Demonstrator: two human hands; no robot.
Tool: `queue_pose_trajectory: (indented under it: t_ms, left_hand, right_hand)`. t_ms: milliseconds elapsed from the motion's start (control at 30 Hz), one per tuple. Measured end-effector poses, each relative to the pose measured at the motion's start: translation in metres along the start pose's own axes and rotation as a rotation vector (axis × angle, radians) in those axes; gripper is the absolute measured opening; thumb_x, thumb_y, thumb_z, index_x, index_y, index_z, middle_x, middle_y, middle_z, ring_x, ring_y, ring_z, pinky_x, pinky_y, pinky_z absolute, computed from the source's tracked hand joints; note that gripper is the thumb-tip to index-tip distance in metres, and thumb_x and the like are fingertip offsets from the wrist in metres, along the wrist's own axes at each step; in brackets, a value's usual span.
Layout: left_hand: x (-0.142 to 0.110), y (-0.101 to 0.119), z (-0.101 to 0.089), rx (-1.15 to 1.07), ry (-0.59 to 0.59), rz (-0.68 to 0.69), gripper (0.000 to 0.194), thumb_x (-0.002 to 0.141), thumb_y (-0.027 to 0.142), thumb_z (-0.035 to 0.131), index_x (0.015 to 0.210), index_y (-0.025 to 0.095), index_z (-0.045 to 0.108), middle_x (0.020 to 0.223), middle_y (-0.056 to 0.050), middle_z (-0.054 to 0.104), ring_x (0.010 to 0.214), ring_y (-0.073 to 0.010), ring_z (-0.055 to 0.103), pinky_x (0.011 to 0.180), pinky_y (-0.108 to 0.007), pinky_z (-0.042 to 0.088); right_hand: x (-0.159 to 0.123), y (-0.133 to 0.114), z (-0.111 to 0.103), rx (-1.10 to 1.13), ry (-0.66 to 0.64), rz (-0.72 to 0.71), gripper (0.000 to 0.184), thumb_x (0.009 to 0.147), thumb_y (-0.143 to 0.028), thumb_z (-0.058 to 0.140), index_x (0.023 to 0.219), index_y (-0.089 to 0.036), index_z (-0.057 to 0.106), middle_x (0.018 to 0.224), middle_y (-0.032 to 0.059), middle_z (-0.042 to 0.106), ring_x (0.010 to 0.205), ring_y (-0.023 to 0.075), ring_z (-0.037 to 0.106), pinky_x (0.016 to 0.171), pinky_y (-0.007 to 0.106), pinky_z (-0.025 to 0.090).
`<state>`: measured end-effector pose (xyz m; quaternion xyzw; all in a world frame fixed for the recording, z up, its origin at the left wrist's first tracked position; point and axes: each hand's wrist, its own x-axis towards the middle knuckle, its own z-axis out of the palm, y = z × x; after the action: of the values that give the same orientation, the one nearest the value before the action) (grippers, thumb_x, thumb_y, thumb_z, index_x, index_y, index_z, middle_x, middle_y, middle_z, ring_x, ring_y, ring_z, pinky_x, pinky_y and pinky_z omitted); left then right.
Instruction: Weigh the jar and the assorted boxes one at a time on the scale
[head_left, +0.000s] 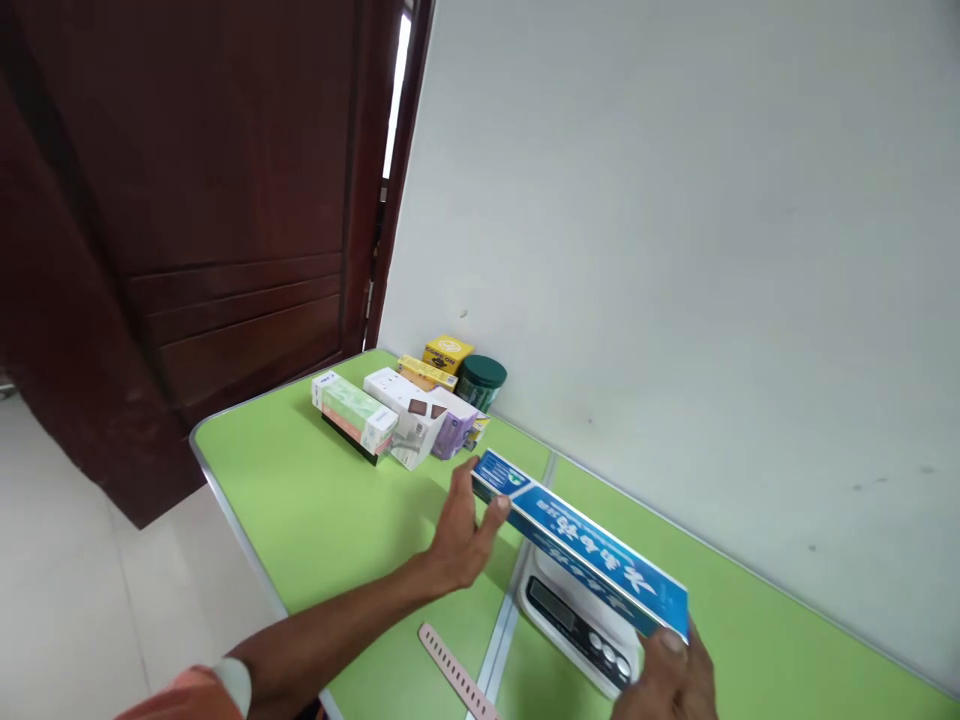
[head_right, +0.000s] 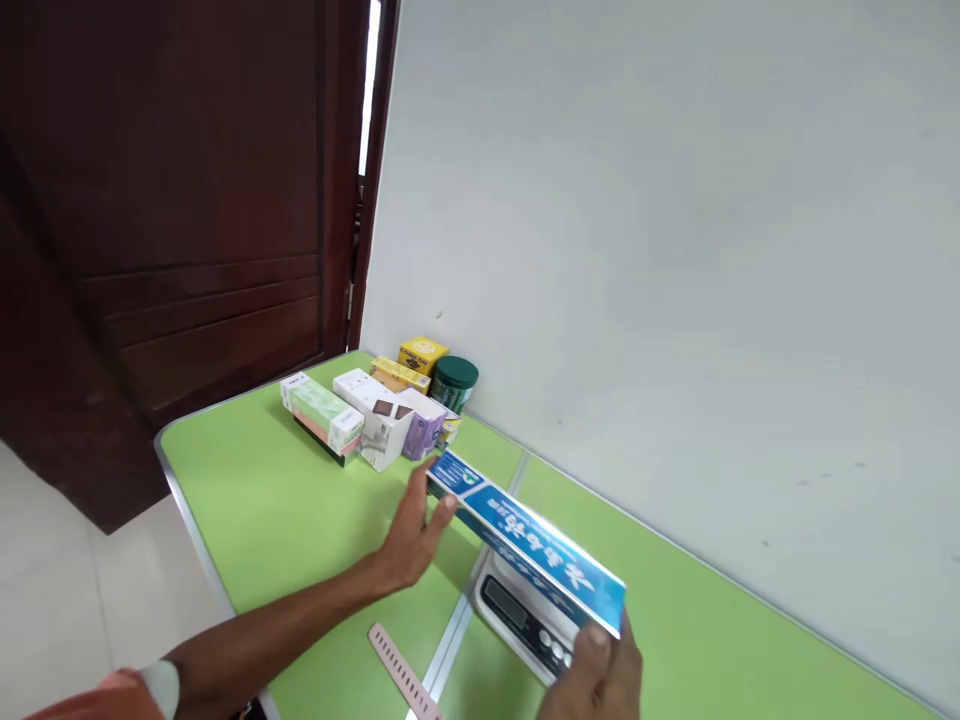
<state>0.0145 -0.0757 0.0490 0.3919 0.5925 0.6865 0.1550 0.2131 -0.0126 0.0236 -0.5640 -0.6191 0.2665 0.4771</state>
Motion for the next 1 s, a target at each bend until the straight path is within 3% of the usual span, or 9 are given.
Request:
queue_pose_trajectory:
  t_ms: [67, 167, 300, 433, 567, 733, 867, 1000]
  left_hand:
    - [0.009, 0.011, -0.034, 0.035, 0.149, 0.018, 0.067, 0.101, 0.059, 0.047, 0.154, 0.019, 0.036, 0.153, -0.018, 0.05, 0.143, -0.0302, 0.048, 0.124, -0.047, 0.032]
    - [0.029, 0.018, -0.1, 0.148, 0.33, 0.028, 0.062, 0.1, 0.058, 0.05, 0.145, 0.016, 0.043, 0.143, -0.018, 0.057, 0.133, -0.0298, 0.056, 0.118, -0.048, 0.039]
    - [0.063, 0.018, -0.192, 0.316, 0.442, 0.035, 0.054, 0.099, 0.056, 0.051, 0.135, 0.017, 0.048, 0.131, -0.017, 0.065, 0.12, -0.0296, 0.062, 0.11, -0.049, 0.045]
    - [0.096, 0.011, -0.252, 0.462, 0.5, 0.055, 0.048, 0.099, 0.053, 0.05, 0.131, 0.018, 0.05, 0.131, -0.016, 0.065, 0.123, -0.0301, 0.061, 0.113, -0.049, 0.043]
    - [0.114, -0.008, -0.274, 0.53, 0.478, 0.01, 0.046, 0.099, 0.053, 0.048, 0.129, 0.018, 0.052, 0.133, -0.018, 0.064, 0.128, -0.032, 0.059, 0.116, -0.052, 0.039]
    - [0.12, -0.025, -0.278, 0.513, 0.463, -0.052, 0.051, 0.1, 0.058, 0.045, 0.13, 0.017, 0.053, 0.134, -0.019, 0.063, 0.131, -0.0338, 0.058, 0.116, -0.053, 0.04]
    - [0.116, -0.027, -0.279, 0.487, 0.477, -0.037, 0.061, 0.099, 0.063, 0.044, 0.138, 0.016, 0.051, 0.139, -0.02, 0.06, 0.136, -0.0331, 0.055, 0.12, -0.052, 0.037]
    - [0.103, -0.027, -0.272, 0.519, 0.586, 0.091, 0.079, 0.098, 0.066, 0.045, 0.152, 0.01, 0.039, 0.153, -0.025, 0.047, 0.146, -0.0335, 0.044, 0.124, -0.05, 0.031]
  right_hand:
    - [-0.018, -0.027, 0.023, 0.088, -0.134, -0.047, 0.071, 0.099, -0.066, 0.04, 0.159, -0.029, 0.044, 0.143, 0.017, 0.064, 0.12, 0.0431, 0.064, 0.09, 0.06, 0.055]
    - [-0.049, -0.073, 0.069, 0.281, -0.333, -0.086, 0.07, 0.1, -0.065, 0.044, 0.16, -0.028, 0.042, 0.154, 0.0151, 0.055, 0.131, 0.0398, 0.058, 0.096, 0.054, 0.054]
    - [-0.086, -0.129, 0.133, 0.426, -0.491, -0.126, 0.079, 0.098, -0.069, 0.045, 0.158, -0.018, 0.043, 0.159, 0.0177, 0.049, 0.145, 0.0376, 0.046, 0.116, 0.056, 0.039]
    - [-0.101, -0.164, 0.178, 0.459, -0.582, -0.199, 0.084, 0.099, -0.07, 0.041, 0.162, -0.015, 0.036, 0.166, 0.0164, 0.039, 0.155, 0.0336, 0.033, 0.125, 0.052, 0.027]
    - [-0.102, -0.172, 0.204, 0.408, -0.613, -0.28, 0.089, 0.099, -0.073, 0.039, 0.162, -0.01, 0.033, 0.169, 0.018, 0.033, 0.158, 0.0328, 0.025, 0.128, 0.053, 0.02]
    - [-0.102, -0.164, 0.212, 0.351, -0.612, -0.356, 0.089, 0.099, -0.073, 0.039, 0.163, -0.01, 0.032, 0.169, 0.0189, 0.032, 0.159, 0.0337, 0.024, 0.128, 0.056, 0.02]
    - [-0.098, -0.146, 0.202, 0.366, -0.595, -0.407, 0.073, 0.101, -0.062, 0.046, 0.158, -0.017, 0.04, 0.159, 0.0179, 0.048, 0.15, 0.0336, 0.04, 0.123, 0.057, 0.033]
    - [-0.072, -0.118, 0.198, 0.36, -0.417, -0.428, 0.06, 0.1, -0.052, 0.054, 0.152, -0.022, 0.047, 0.145, 0.0165, 0.059, 0.136, 0.0324, 0.054, 0.112, 0.055, 0.046]
